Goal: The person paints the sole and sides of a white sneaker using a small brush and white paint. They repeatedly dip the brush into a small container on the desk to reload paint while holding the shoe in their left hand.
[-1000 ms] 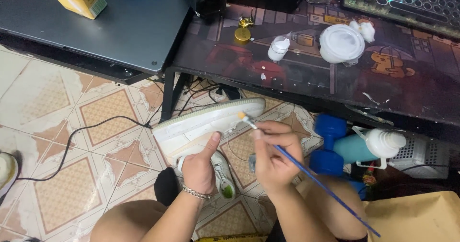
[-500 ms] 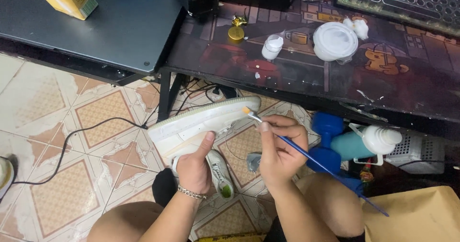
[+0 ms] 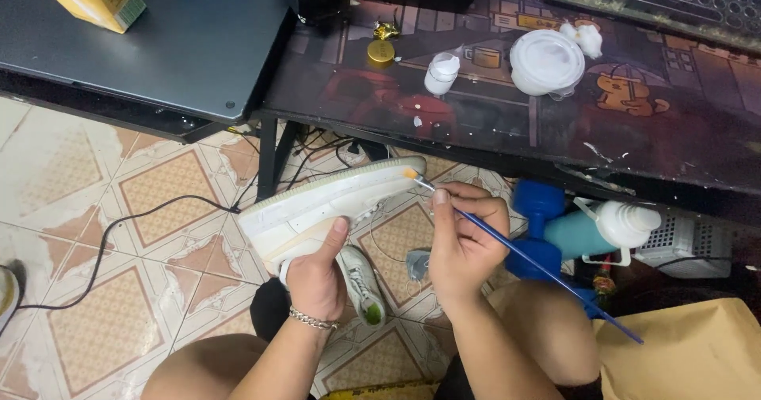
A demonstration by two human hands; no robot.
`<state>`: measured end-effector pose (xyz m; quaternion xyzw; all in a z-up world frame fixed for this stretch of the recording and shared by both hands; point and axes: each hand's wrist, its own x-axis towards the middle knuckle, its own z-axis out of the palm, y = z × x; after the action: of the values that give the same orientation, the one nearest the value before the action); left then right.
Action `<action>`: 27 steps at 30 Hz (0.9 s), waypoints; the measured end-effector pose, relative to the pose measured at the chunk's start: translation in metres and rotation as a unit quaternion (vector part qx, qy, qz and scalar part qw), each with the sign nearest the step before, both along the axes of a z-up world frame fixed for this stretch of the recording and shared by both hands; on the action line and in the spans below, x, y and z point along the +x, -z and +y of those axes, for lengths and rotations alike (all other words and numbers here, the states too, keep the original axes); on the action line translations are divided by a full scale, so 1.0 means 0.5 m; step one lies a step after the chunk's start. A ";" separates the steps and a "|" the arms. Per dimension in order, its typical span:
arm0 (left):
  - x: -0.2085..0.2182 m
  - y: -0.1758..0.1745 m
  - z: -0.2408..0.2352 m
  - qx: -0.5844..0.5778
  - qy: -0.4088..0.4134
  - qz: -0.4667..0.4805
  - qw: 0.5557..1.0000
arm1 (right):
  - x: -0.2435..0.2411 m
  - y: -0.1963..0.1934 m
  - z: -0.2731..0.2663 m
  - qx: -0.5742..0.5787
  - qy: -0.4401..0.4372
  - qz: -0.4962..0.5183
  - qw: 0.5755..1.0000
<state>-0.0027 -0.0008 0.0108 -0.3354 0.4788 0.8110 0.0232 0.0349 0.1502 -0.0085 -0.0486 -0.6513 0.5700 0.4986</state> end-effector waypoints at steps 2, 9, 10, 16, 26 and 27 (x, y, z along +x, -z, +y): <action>0.005 0.029 -0.006 0.003 0.002 0.001 1.000 | 0.000 0.002 0.001 -0.001 0.005 0.000 1.000; 0.015 0.151 -0.022 0.024 0.001 0.009 1.000 | -0.003 0.014 0.015 -0.016 0.018 0.000 1.000; 0.015 0.169 -0.025 0.024 0.002 0.009 1.000 | -0.003 0.014 0.016 -0.016 0.018 0.000 1.000; 0.006 0.091 -0.016 0.047 -0.019 0.017 0.999 | -0.009 0.019 0.028 -0.009 0.037 -0.004 0.999; 0.000 0.102 -0.020 0.060 -0.026 0.038 0.997 | -0.014 0.028 0.037 -0.039 0.053 -0.016 0.998; -0.001 0.103 -0.021 0.062 -0.026 0.036 0.997 | -0.015 0.030 0.038 -0.039 0.060 -0.019 0.997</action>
<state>-0.0032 -0.0113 -0.0406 -0.3160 0.4190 0.8512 0.0055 0.0274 0.1694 -0.0234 -0.1178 -0.6340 0.5633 0.5167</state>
